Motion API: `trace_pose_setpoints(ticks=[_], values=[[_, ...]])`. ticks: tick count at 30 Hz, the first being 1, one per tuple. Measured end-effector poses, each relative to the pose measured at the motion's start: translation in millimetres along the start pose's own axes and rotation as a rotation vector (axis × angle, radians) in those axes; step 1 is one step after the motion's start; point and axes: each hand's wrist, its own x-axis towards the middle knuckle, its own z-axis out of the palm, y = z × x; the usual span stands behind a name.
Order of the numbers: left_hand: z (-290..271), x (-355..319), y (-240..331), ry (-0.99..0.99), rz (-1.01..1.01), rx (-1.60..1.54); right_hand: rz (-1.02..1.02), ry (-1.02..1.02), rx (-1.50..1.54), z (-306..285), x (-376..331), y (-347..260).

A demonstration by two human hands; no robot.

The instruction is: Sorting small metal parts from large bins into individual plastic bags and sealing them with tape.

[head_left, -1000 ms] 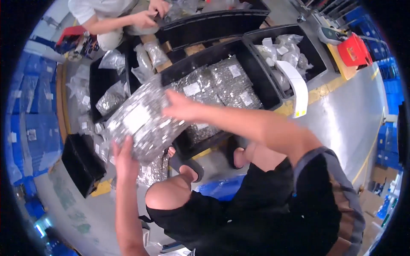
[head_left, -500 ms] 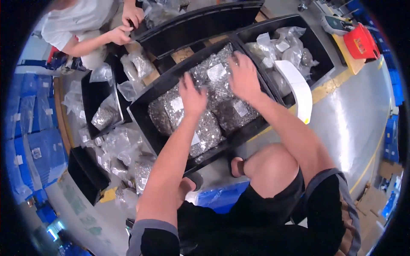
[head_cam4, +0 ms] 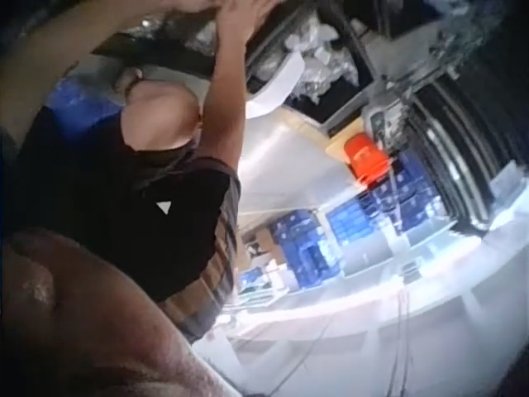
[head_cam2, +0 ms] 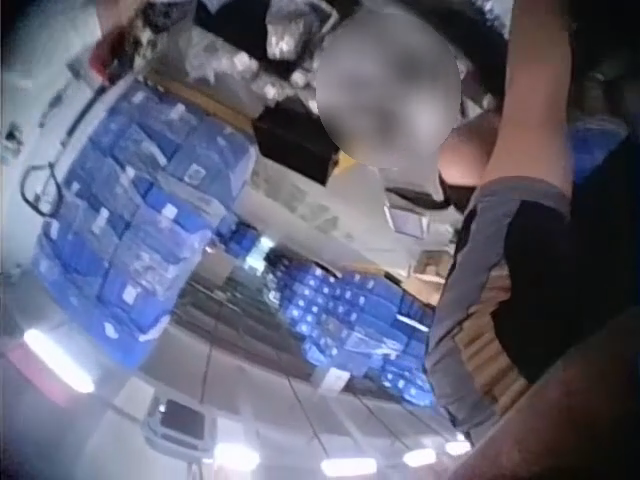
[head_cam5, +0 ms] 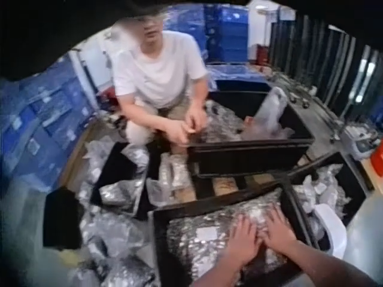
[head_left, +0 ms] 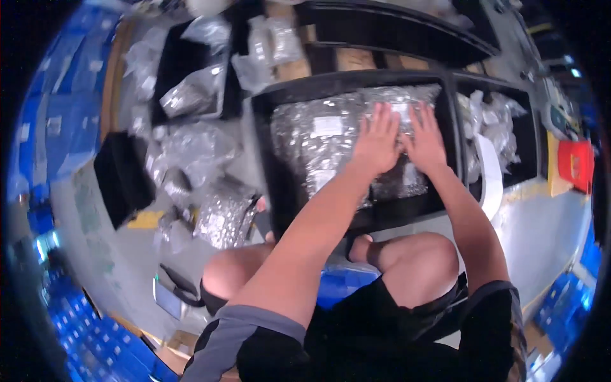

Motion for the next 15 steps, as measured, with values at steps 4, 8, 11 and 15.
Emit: trace_pose_setpoints(ticks=[4,8,11,15], values=[[-80,15,-39,-0.389,0.077,-0.272,-0.169,-0.047,0.012,-3,7,15],[-203,-70,-124,0.090,0.088,-0.489,-0.063,-0.064,0.048,3,7,63],[-228,-195,-222,0.764,-0.385,-0.730,-0.003,0.140,0.103,3,-1,97],[-107,-505,-349,0.940,-1.191,-0.298,-0.243,0.141,0.514,-55,36,-143]])
